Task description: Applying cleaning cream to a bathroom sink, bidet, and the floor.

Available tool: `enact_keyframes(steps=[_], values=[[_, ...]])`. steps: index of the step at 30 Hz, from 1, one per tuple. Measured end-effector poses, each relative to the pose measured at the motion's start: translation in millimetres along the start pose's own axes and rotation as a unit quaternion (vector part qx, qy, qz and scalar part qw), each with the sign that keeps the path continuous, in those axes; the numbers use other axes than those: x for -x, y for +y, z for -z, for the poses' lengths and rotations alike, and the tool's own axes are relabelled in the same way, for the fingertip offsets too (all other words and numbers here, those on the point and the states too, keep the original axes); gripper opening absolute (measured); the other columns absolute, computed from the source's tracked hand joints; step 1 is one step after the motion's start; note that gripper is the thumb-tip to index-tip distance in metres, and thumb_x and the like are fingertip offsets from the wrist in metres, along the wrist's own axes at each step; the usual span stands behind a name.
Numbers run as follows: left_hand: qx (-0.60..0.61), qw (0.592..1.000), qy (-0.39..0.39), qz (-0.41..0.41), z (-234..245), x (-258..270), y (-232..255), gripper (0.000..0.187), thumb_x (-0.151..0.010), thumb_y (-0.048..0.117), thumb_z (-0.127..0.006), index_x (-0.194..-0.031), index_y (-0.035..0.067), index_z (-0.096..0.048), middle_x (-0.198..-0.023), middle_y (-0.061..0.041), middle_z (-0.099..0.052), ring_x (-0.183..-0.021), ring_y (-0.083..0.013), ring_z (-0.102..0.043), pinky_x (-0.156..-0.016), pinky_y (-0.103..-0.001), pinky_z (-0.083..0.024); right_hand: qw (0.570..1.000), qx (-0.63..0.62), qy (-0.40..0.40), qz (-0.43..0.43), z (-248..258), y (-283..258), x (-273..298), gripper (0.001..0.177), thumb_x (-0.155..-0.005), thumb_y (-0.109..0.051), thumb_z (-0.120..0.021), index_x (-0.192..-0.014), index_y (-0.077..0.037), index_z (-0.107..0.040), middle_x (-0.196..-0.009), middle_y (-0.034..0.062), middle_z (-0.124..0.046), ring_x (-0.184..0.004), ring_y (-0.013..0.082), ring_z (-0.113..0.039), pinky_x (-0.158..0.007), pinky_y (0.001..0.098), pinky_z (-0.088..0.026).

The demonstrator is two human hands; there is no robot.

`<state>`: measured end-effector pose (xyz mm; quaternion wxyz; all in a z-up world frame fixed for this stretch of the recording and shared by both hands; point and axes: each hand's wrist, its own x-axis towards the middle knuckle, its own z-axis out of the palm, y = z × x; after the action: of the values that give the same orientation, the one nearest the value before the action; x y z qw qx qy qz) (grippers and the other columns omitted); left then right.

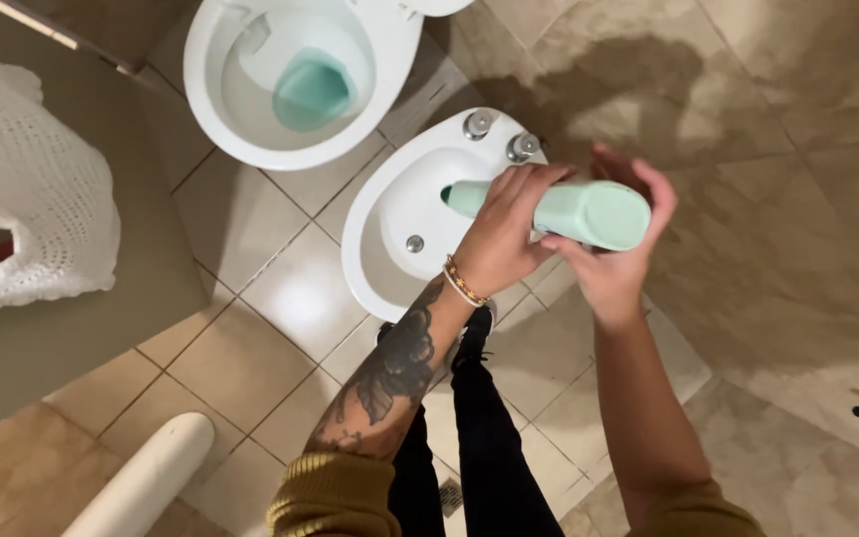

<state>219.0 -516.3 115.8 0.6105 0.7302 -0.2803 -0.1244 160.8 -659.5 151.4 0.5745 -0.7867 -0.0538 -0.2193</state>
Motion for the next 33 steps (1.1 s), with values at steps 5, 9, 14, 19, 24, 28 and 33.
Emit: enact_keyframes(steps=[5, 9, 14, 19, 24, 28, 33], values=[[0.033, 0.997, 0.062, -0.016, -4.1, -19.9, -16.8, 0.104, -0.077, 0.002, -0.079, -0.163, 0.009, -0.02, -0.16, -0.025, -0.025, -0.151, -0.0427, -0.026, -0.126, -0.047, -0.025, 0.987, -0.093, 0.014, -0.134, 51.3, 52.8, -3.0, 0.076, -0.085, -0.006, -0.092, -0.145, -0.005, -0.046, -0.137, 0.0154, -0.062, -0.123, 0.0263, -0.063, -0.104, 0.0417, -0.054], [0.433, 0.888, 0.15, 0.033, 34.7, -65.6, -26.3, 0.089, -0.096, 0.018, -0.064, -0.167, 0.013, -0.01, -0.168, -0.012, -0.033, -0.14, -0.0391, -0.048, -0.117, -0.054, -0.042, 0.979, -0.151, 0.008, -0.14, 70.7, 66.6, -38.5, 0.069, -0.089, -0.007, -0.091, -0.143, -0.005, -0.048, -0.134, 0.0156, -0.064, -0.123, 0.0265, -0.067, -0.101, 0.0422, -0.059], [0.263, 0.955, 0.117, -0.073, -37.6, -131.5, -55.6, 0.083, -0.112, 0.067, -0.031, -0.168, 0.013, -0.001, -0.176, -0.012, -0.015, -0.161, -0.0233, -0.011, -0.138, -0.034, -0.009, 0.982, -0.152, -0.054, -0.097, 62.9, 107.4, -58.1, 0.07, -0.087, -0.006, -0.091, -0.144, -0.005, -0.051, -0.132, 0.011, -0.064, -0.117, 0.0205, -0.065, -0.103, 0.0355, -0.059], [0.22, 0.964, 0.14, -0.055, -45.8, -154.2, -77.9, 0.083, -0.113, 0.068, -0.028, -0.167, 0.008, -0.011, -0.175, -0.015, -0.019, -0.161, -0.0242, -0.015, -0.138, -0.034, -0.013, 0.978, -0.161, -0.108, -0.082, 60.8, 117.0, -87.8, 0.066, -0.084, -0.005, -0.093, -0.139, -0.003, -0.056, -0.127, 0.0083, -0.068, -0.117, 0.0205, -0.067, -0.103, 0.0355, -0.058], [0.176, 0.963, 0.205, -0.02, -26.9, -160.7, -88.3, 0.083, -0.112, 0.071, -0.023, -0.158, 0.004, -0.039, -0.161, -0.016, -0.048, -0.149, -0.0249, -0.041, -0.128, -0.035, -0.028, 0.968, -0.163, -0.122, -0.148, 66.6, 140.3, -110.7, 0.063, -0.086, -0.006, -0.094, -0.138, -0.001, -0.059, -0.126, 0.0071, -0.07, -0.115, 0.0188, -0.07, -0.102, 0.0359, -0.06], [0.241, 0.966, 0.096, -0.008, -32.3, -160.7, -87.0, 0.069, -0.115, 0.058, -0.037, -0.153, 0.001, -0.047, -0.154, -0.019, -0.055, -0.144, -0.0287, -0.049, -0.123, -0.039, -0.037, 0.977, -0.164, -0.102, -0.086, 72.2, 161.3, -131.6, 0.059, -0.089, -0.003, -0.093, -0.137, -0.001, -0.059, -0.126, 0.0064, -0.07, -0.115, 0.0163, -0.068, -0.104, 0.0311, -0.057], [0.069, 0.986, -0.008, -0.149, -2.7, -145.4, -78.1, 0.084, -0.096, 0.017, -0.083, -0.157, 0.0, -0.027, -0.159, -0.028, -0.041, -0.148, -0.0408, -0.041, -0.122, -0.046, -0.036, 0.979, -0.145, -0.109, -0.098, 63.6, 174.0, -147.2, 0.041, -0.093, 0.003, -0.088, -0.127, 0.002, -0.066, -0.113, 0.0082, -0.075, -0.104, 0.0179, -0.073, -0.096, 0.0308, -0.061]])
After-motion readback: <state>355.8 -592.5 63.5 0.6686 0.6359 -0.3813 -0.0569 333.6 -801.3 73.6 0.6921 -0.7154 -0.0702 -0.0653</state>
